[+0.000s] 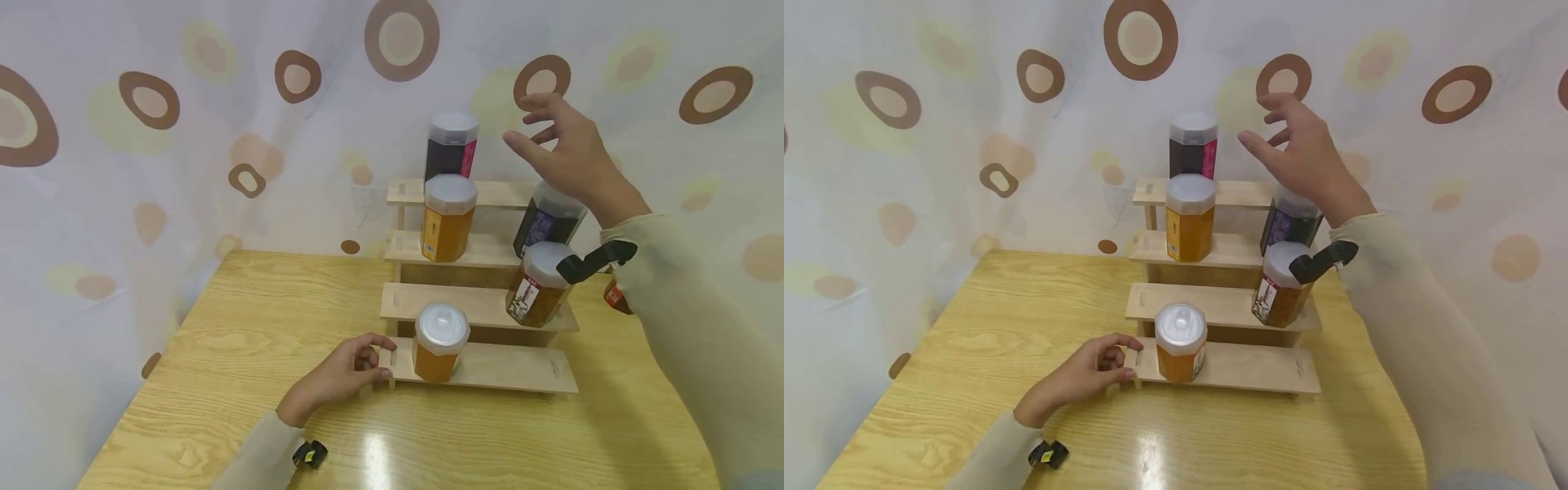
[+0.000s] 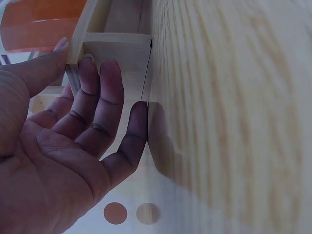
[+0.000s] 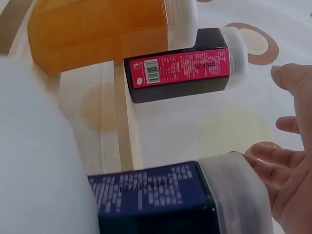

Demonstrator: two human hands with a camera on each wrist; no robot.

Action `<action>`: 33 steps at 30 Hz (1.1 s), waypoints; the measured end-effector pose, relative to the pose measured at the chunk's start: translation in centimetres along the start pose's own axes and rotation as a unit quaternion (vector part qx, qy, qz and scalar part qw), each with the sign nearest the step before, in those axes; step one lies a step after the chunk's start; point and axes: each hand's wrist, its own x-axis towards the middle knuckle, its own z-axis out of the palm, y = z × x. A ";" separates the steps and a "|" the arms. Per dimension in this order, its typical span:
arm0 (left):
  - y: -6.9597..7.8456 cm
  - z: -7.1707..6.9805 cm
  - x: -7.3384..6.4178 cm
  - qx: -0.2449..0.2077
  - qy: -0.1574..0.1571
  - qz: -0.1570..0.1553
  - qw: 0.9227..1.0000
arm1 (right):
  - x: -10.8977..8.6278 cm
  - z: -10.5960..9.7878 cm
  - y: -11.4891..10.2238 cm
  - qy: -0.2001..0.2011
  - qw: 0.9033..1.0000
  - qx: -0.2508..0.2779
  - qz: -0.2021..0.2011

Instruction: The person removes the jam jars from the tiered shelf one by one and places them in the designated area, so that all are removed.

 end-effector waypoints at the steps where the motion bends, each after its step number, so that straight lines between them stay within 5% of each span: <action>1: 0.0 0.0 0.0 0.001 0.000 0.001 1.000 | 0.1 0.1 -0.2 0.000 1.000 0.001 -0.001; 33: 0.0 -0.4 -0.6 -0.006 0.007 -0.006 1.000 | 2.6 3.5 -4.1 -0.053 0.994 0.002 -0.096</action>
